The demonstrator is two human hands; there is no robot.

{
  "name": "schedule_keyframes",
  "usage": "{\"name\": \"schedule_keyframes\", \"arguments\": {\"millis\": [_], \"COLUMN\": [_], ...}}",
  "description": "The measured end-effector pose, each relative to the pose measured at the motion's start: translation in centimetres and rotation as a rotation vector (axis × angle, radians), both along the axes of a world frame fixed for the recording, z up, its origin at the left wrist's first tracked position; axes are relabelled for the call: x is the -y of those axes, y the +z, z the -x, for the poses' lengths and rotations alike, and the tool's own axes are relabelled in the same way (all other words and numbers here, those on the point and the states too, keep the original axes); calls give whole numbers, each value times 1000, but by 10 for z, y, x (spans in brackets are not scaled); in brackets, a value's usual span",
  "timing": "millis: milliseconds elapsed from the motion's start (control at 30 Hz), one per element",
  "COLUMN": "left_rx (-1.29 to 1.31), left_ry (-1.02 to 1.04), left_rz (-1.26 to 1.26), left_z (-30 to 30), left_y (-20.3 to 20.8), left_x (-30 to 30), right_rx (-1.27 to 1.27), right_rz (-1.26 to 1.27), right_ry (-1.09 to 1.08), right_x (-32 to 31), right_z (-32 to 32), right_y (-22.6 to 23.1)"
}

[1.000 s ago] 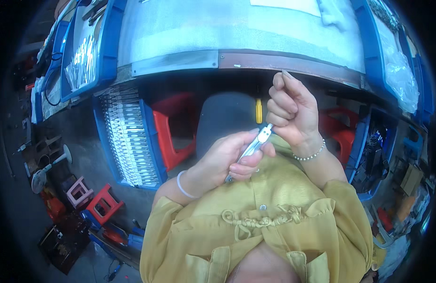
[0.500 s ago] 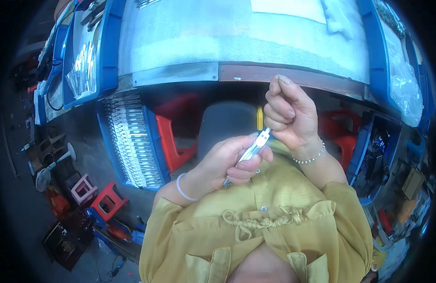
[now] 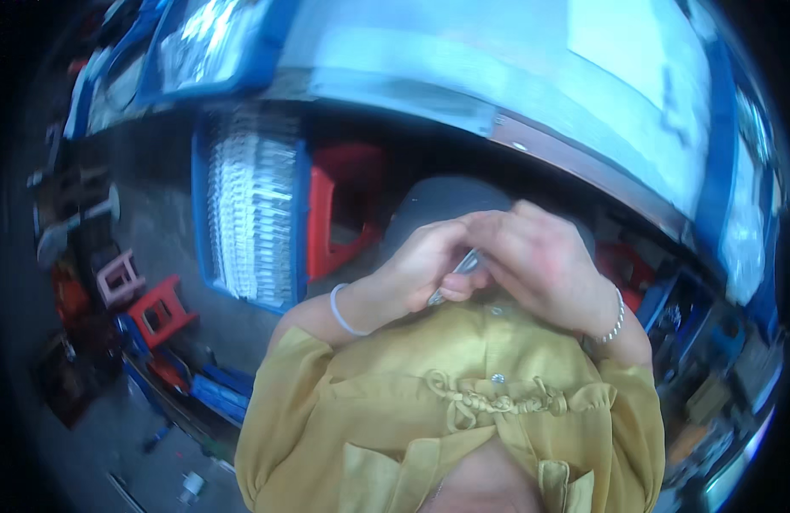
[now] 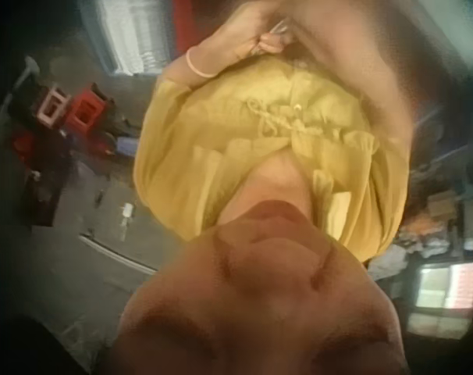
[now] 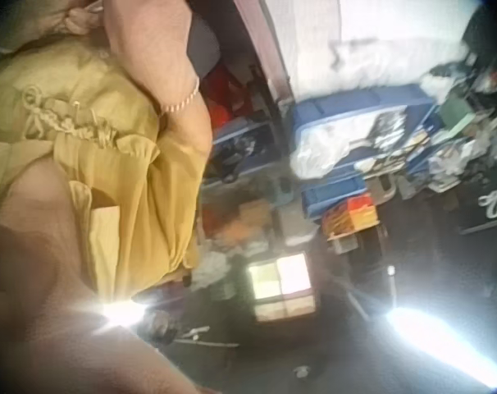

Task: The person assembles drafting compasses by tightening screws with a screwdriver, wiping the compasses with a cloth, and arranging them in a crate and on the table.

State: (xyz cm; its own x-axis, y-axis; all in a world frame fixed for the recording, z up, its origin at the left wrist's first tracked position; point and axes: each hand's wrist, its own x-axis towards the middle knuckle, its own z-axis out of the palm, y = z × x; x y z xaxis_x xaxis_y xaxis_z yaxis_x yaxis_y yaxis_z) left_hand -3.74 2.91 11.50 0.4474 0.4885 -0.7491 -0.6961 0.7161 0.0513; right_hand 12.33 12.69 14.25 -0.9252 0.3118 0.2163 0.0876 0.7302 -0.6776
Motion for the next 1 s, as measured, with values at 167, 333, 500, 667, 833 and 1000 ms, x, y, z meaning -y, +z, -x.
{"name": "schedule_keyframes", "arguments": {"millis": [167,333,500,667,833,1000], "left_rx": [-79,13,94,10,-1087,-1720], "left_ry": [41,-15,172,454,894,803], "left_rz": [-70,-203,-429,-482,-287,-262], "left_z": [8,32,82,142,152,126], "left_y": [-27,-45,-46,-43,-74,-125], "left_x": [24,63,109,160,187,182], "right_rx": [153,271,288,178,265,273], "right_rz": [-205,-233,-168,-92,410,223], "right_ry": [271,586,782,809,361,227], "right_x": [19,35,54,55,55,71], "right_z": [31,73,139,214,319,423], "right_y": [4,-3,0,-1,-23,-103]}}
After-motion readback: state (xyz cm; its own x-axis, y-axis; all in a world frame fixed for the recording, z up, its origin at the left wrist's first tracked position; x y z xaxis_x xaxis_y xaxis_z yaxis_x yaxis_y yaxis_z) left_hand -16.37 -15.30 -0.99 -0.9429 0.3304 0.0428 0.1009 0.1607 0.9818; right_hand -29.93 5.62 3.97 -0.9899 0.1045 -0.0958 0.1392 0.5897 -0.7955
